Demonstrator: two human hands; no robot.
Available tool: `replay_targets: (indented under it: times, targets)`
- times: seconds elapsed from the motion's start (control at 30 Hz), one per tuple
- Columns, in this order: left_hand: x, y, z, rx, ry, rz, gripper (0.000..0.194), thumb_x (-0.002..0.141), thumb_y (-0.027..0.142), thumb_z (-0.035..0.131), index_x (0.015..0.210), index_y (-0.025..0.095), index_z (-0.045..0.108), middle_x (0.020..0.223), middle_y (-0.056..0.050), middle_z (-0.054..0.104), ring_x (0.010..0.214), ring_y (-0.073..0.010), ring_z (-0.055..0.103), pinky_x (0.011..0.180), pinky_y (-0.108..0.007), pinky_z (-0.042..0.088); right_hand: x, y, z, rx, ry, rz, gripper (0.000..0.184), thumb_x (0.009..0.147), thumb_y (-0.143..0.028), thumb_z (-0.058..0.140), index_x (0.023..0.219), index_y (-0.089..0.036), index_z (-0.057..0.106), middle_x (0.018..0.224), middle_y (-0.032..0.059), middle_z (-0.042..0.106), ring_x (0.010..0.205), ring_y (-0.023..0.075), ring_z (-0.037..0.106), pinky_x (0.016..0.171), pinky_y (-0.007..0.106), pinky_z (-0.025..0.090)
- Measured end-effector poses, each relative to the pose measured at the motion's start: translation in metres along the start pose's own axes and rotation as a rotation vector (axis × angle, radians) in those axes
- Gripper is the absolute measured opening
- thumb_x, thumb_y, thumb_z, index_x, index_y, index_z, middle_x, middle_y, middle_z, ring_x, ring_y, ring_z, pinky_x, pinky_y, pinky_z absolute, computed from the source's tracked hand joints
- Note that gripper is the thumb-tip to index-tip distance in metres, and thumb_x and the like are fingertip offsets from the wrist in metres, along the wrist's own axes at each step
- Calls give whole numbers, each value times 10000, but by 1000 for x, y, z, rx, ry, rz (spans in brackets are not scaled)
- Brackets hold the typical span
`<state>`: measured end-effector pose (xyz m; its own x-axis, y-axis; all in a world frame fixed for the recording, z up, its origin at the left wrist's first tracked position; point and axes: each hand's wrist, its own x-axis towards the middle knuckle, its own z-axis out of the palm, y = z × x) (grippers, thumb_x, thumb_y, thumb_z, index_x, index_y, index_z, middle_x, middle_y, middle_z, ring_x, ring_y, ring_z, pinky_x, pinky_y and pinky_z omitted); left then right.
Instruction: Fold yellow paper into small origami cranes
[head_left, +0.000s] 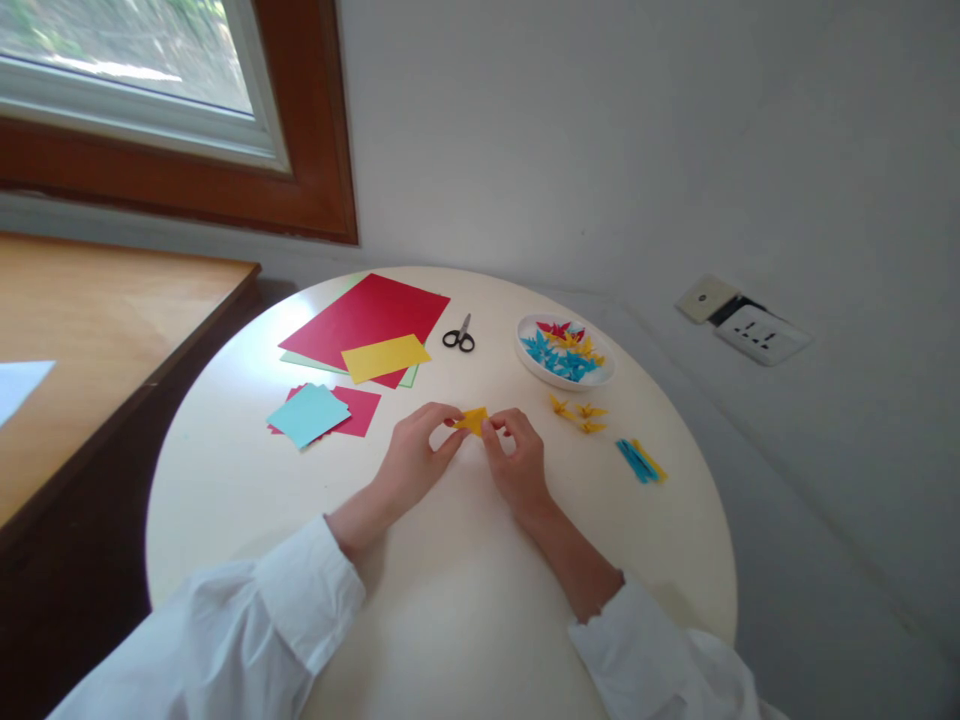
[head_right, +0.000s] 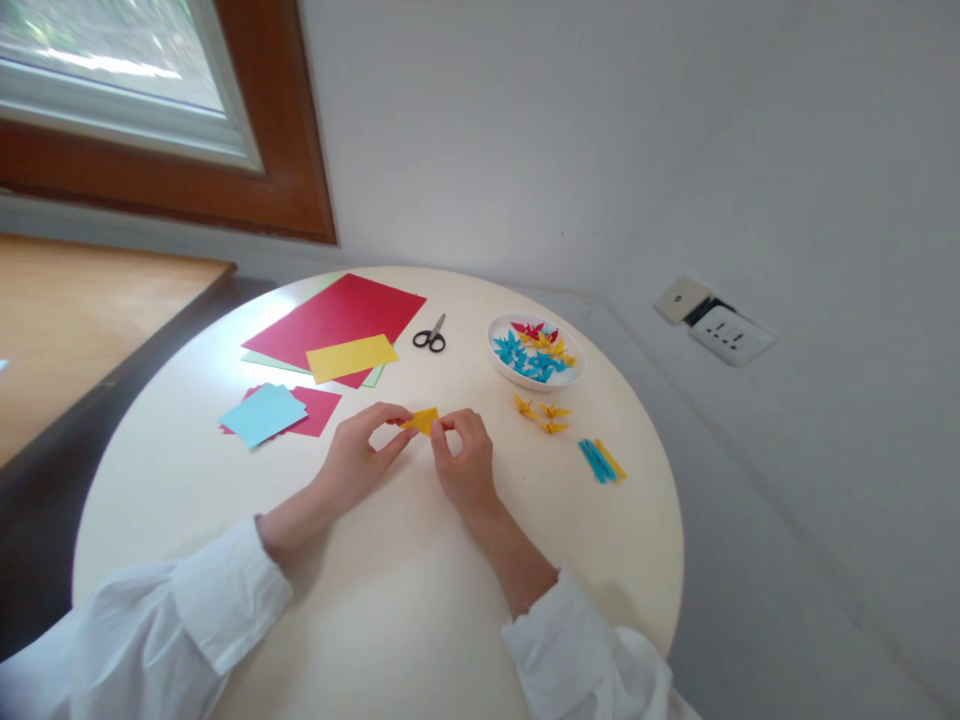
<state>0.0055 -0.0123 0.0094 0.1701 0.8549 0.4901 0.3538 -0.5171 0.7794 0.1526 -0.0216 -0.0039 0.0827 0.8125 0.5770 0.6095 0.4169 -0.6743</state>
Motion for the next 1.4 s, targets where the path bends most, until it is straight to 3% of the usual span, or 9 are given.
replay_targets:
  times: [0.13, 0.27, 0.47, 0.6, 0.77, 0.97, 1.13, 1.4]
  targets:
    - [2, 3, 0, -137, -1, -162, 30, 733, 189, 581, 721, 169, 599, 717, -22, 643, 685, -145, 585, 664, -270, 463, 0, -3, -2, 54, -28, -53, 143, 826, -240, 496, 688, -204, 492, 698, 6, 535, 699, 154, 509, 651, 304, 423]
    - [7, 3, -1, -479, 5, -452, 128, 666, 254, 664, 691, 151, 593, 628, 2, 617, 610, -124, 577, 607, -249, 450, -2, -5, -3, 165, -27, -46, 83, 805, -286, 529, 804, -214, 490, 781, 10, 540, 753, 156, 526, 678, 311, 442]
    - [9, -1, -4, -941, -44, -712, 116, 640, 189, 685, 695, 127, 603, 615, 10, 607, 552, -61, 547, 581, -189, 439, -7, -4, 1, 271, -82, -27, 526, 703, -308, 663, 1159, -246, 409, 1145, 91, 516, 1075, 213, 517, 841, 378, 477]
    - [9, -4, -4, -1142, -122, -819, 78, 659, 106, 638, 731, 123, 614, 659, -20, 623, 572, -76, 583, 581, -194, 470, -7, -3, 4, 287, -126, 14, 584, 731, -287, 636, 1251, -251, 372, 1166, 101, 538, 1065, 210, 549, 843, 378, 490]
    - [9, -6, -4, -1239, -176, -878, 107, 678, 57, 598, 754, 131, 617, 684, -30, 627, 601, -88, 601, 605, -197, 497, -7, -5, 2, 230, -122, 39, 415, 767, -278, 593, 1168, -235, 495, 1004, 59, 633, 872, 171, 613, 758, 335, 511]
    - [10, -6, -4, -1273, -262, -900, 111, 701, 48, 577, 766, 119, 633, 676, -29, 617, 559, -69, 577, 574, -169, 491, -5, -6, 0, 161, -88, 11, 163, 812, -270, 529, 939, -209, 611, 892, 43, 674, 801, 165, 620, 702, 313, 504]
    - [10, -6, -3, -1242, -232, -933, 70, 742, 105, 591, 761, 116, 658, 690, -54, 638, 600, -92, 599, 617, -195, 511, -3, -5, 1, 133, -21, 67, 131, 820, -268, 513, 848, -200, 620, 818, 35, 684, 743, 160, 623, 647, 294, 496]
    - [7, -12, -3, -1158, -193, -828, 99, 727, 130, 665, 820, 98, 677, 764, -67, 666, 677, -88, 623, 693, -192, 514, -2, -2, 1, 178, 17, 146, 132, 799, -278, 528, 823, -187, 620, 793, 40, 683, 720, 162, 627, 646, 292, 499]
